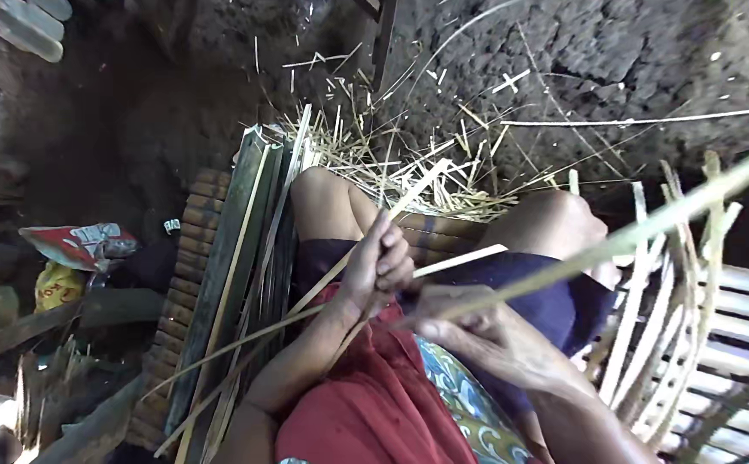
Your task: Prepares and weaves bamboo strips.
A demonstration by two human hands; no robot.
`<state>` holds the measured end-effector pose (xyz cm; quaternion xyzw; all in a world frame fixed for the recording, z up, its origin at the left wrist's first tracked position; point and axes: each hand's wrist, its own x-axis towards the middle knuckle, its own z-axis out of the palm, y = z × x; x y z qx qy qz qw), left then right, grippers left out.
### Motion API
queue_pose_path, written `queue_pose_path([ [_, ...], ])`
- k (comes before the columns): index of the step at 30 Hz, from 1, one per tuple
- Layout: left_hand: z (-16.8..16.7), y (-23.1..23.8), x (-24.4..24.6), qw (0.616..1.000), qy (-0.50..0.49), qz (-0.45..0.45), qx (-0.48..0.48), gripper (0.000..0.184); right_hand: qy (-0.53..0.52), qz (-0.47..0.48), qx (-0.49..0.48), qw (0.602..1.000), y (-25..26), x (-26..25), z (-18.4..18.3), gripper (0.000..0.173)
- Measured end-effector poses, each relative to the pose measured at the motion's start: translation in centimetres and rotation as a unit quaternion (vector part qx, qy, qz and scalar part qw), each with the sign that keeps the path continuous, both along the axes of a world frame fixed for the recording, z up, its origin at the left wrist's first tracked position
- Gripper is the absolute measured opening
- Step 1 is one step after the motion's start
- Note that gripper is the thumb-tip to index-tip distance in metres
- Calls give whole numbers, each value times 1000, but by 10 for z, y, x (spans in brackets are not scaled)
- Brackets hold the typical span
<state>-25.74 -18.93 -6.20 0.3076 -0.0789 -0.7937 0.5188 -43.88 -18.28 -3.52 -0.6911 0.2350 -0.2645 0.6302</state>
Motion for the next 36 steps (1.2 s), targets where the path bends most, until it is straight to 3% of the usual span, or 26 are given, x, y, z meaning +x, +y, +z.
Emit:
queue_pose_path([
  [2,-9,-3,10,999,2,45,5,55,-55,89,47,993,6,-9,5,37],
  [4,-10,-1,14,998,-11,55,14,54,-55,88,52,993,10,-12,5,38],
  [7,2,13,5,995,-72,-63,-2,51,77,-97,-11,992,1,-13,2,40],
  [9,14,27,2,990,-95,-104,-2,45,93,-163,-32,982,-11,-18,4,36],
  [14,13,25,-1,996,-71,7,45,55,5,-9,17,1000,2,1,-4,42],
  [18,1,21,13,990,-60,103,80,52,-84,100,85,988,16,-8,-2,41],
  [22,7,35,9,995,-86,-29,50,55,49,-90,3,995,8,-8,-8,43],
  [24,18,47,10,990,-112,-77,31,50,66,-136,-21,988,-3,-10,-6,40],
  [27,20,50,12,989,-134,-33,49,51,42,-55,-2,998,3,1,-6,44],
  [32,1,34,19,987,-63,113,99,47,-65,86,52,993,19,8,-10,43],
  [34,-1,35,19,986,-51,119,106,46,-52,73,36,995,22,5,-7,44],
  [36,3,43,17,994,-59,42,85,48,32,-28,-24,999,18,4,-7,46],
])
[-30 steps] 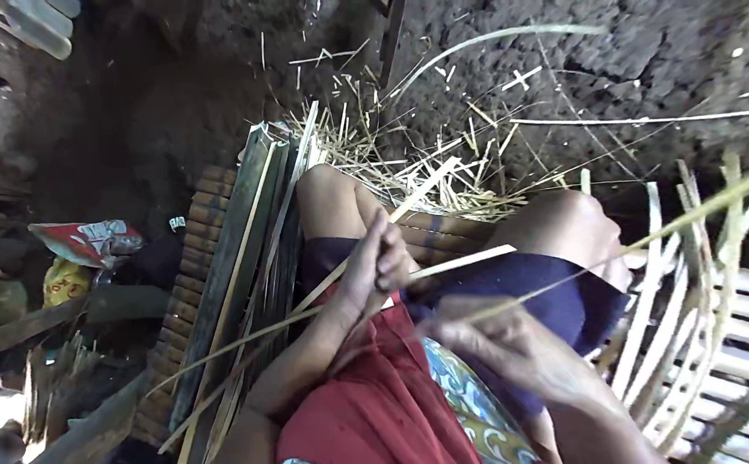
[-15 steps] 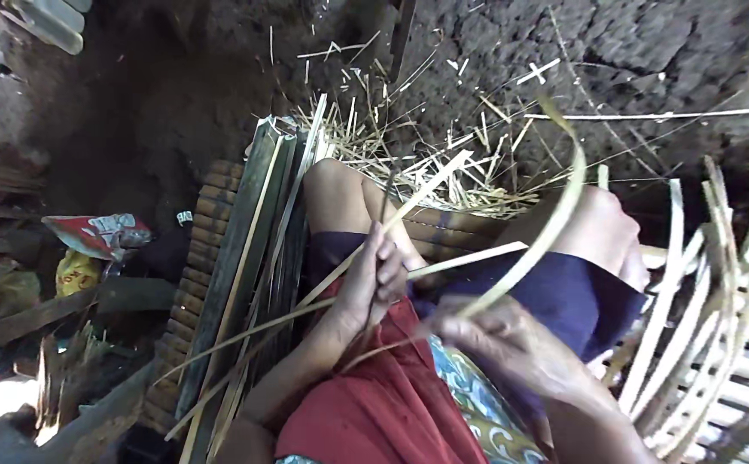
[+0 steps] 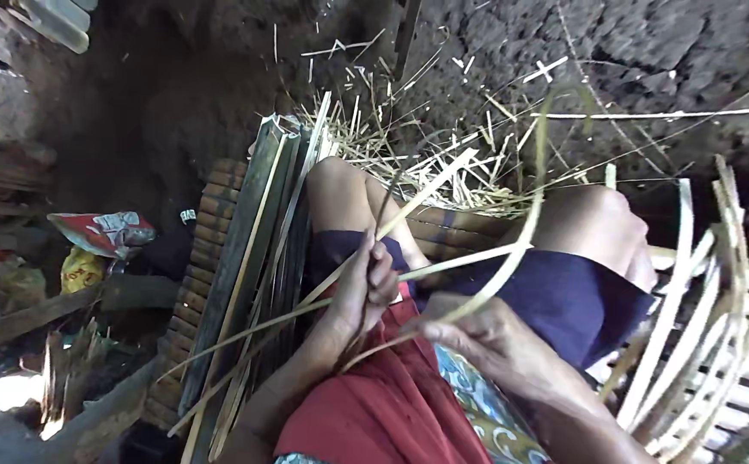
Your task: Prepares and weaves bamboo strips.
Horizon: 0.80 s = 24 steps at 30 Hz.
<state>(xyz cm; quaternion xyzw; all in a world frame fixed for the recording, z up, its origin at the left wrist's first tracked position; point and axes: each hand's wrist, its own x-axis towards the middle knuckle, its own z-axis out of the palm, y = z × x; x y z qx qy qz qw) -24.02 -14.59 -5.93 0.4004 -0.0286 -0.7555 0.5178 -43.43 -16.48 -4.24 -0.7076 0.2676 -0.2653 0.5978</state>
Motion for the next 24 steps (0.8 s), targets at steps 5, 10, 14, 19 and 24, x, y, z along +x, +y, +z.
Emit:
queue_pose_path([
  [5,25,26,1,996,-42,-74,-13,52,-3,0,8,1000,-8,5,-1,45],
  [10,22,30,-4,997,-26,34,58,57,-63,93,93,989,15,22,-12,45],
  [14,12,30,5,983,-67,114,130,51,-111,165,147,969,24,15,-10,45],
  [19,-5,24,25,983,-140,25,116,48,-86,201,111,969,23,16,-3,42],
  [24,-4,3,44,958,-271,-57,72,44,-73,200,56,975,17,20,6,42],
])
